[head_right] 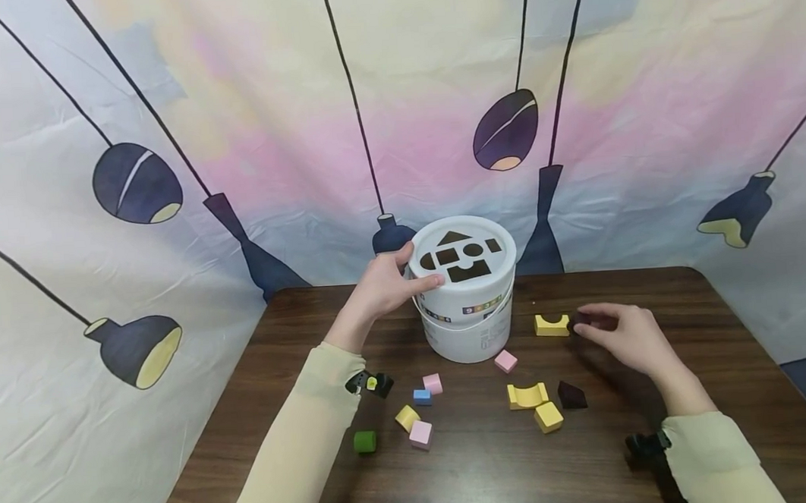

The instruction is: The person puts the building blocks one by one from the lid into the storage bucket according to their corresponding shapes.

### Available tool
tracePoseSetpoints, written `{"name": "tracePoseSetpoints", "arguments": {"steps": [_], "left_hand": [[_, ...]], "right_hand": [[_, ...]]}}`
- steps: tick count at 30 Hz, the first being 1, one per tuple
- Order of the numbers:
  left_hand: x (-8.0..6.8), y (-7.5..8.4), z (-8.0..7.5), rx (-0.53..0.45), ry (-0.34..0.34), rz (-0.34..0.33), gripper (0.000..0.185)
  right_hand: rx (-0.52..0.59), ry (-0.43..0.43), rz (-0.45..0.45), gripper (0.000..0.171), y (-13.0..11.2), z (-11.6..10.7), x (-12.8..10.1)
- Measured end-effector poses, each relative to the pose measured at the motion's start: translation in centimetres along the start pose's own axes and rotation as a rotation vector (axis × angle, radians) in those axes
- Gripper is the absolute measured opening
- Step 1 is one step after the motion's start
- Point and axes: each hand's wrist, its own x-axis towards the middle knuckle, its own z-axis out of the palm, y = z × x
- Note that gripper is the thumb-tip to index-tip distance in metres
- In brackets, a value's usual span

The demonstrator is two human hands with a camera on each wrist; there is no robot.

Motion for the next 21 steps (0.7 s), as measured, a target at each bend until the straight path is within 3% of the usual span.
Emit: {"name": "tracePoseSetpoints", "arguments": {"steps": [6,12,21], "left_hand": [[-0.1,0.0,-0.1,0.005,-0.005,0.004,0.106],[-0.1,0.0,-0.1,0.004,-0.021,0.008,0.107],[0.0,0.1,-0.3,-0.011,-0.014,0.007,0.104]], "right_hand": [[0.103,0.131,-0.047,0.043,-4.1,-1.8,1.9],[0.214,0.216,-0.037,0.046,-7.9,-2.8,3.6],[0.357,0.226,-0.117,0.044,-12.9,-2.7,6.1]]}}
